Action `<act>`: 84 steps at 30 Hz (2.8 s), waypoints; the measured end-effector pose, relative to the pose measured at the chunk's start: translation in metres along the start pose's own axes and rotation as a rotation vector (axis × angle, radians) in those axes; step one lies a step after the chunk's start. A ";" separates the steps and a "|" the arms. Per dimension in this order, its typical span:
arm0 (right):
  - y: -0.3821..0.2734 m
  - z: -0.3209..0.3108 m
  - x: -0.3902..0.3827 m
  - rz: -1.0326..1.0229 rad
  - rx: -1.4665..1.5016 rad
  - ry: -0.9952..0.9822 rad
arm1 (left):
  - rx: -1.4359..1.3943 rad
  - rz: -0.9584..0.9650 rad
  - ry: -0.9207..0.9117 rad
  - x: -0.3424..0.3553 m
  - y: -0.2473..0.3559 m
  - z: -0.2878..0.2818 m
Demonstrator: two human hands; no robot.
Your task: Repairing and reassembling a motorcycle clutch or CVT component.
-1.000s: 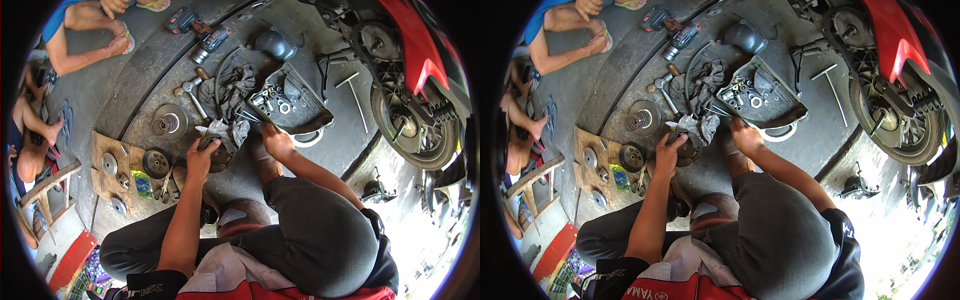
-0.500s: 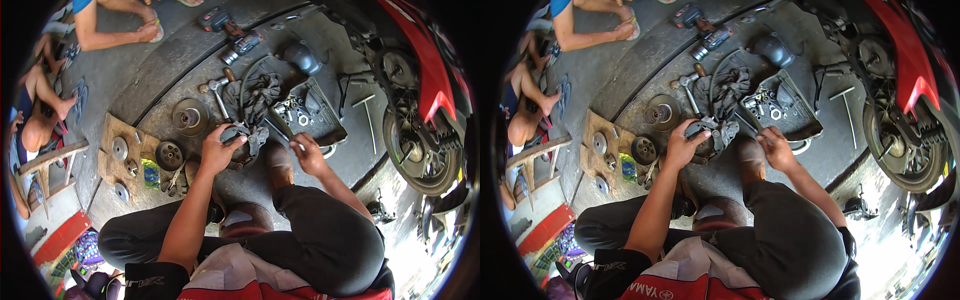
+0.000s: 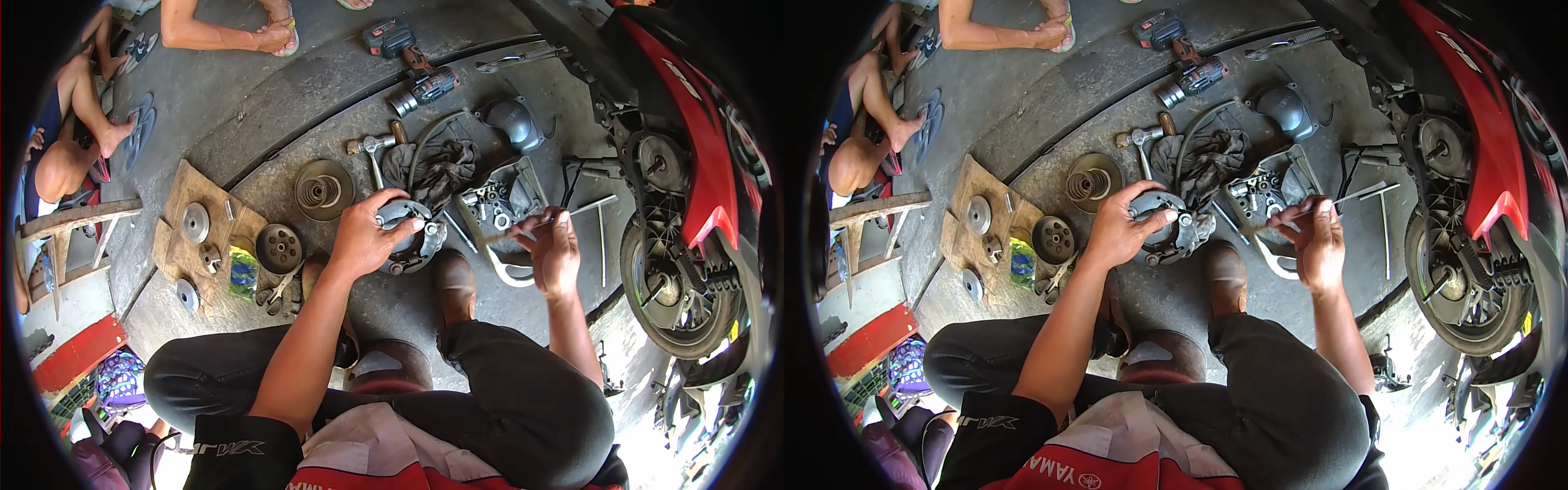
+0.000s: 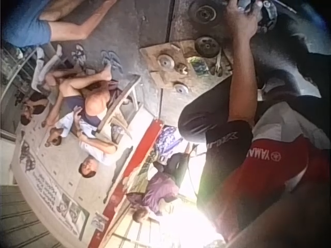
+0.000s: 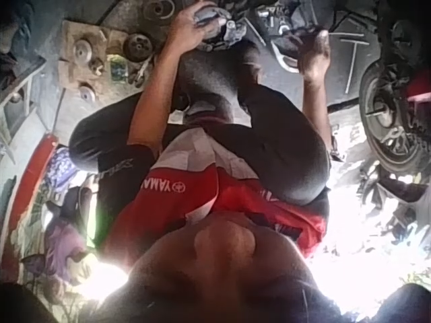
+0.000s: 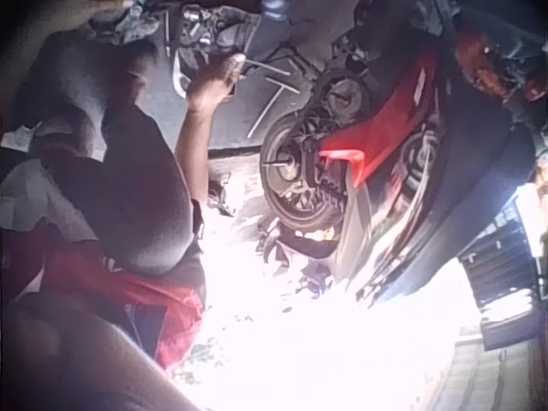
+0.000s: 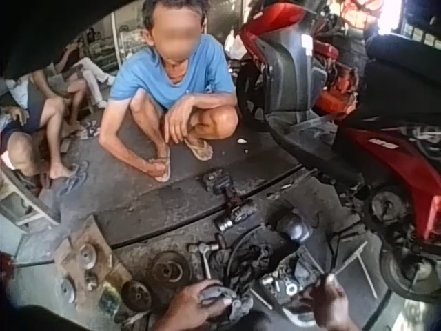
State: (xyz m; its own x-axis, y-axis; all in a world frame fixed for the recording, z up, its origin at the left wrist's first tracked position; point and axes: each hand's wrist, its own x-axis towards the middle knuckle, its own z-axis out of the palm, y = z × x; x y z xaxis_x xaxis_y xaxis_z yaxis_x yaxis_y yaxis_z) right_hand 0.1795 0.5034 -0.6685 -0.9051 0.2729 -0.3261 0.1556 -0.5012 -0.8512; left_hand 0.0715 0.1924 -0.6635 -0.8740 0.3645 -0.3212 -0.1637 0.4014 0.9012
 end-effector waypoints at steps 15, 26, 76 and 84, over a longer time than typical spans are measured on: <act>-0.058 0.043 -0.059 0.251 -0.840 -0.369 | 0.037 -0.036 0.008 -0.002 -0.011 -0.013; -0.061 0.048 -0.044 -0.033 -1.195 -0.468 | 0.035 0.002 -0.091 0.000 -0.005 -0.021; -0.126 0.096 -0.003 0.174 -1.423 -0.659 | 0.704 0.318 -0.181 0.012 -0.003 0.018; -0.094 0.079 -0.019 -0.660 -2.092 -0.873 | 0.743 0.073 -0.317 0.018 -0.001 0.007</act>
State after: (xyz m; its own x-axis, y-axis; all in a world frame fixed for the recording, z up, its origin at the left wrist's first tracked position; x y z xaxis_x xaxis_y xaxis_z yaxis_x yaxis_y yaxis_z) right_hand 0.1509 0.4800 -0.5500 -0.7867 -0.5711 -0.2346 -0.5825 0.8125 -0.0246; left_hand 0.0594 0.2043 -0.6720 -0.6811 0.5874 -0.4371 0.3325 0.7800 0.5301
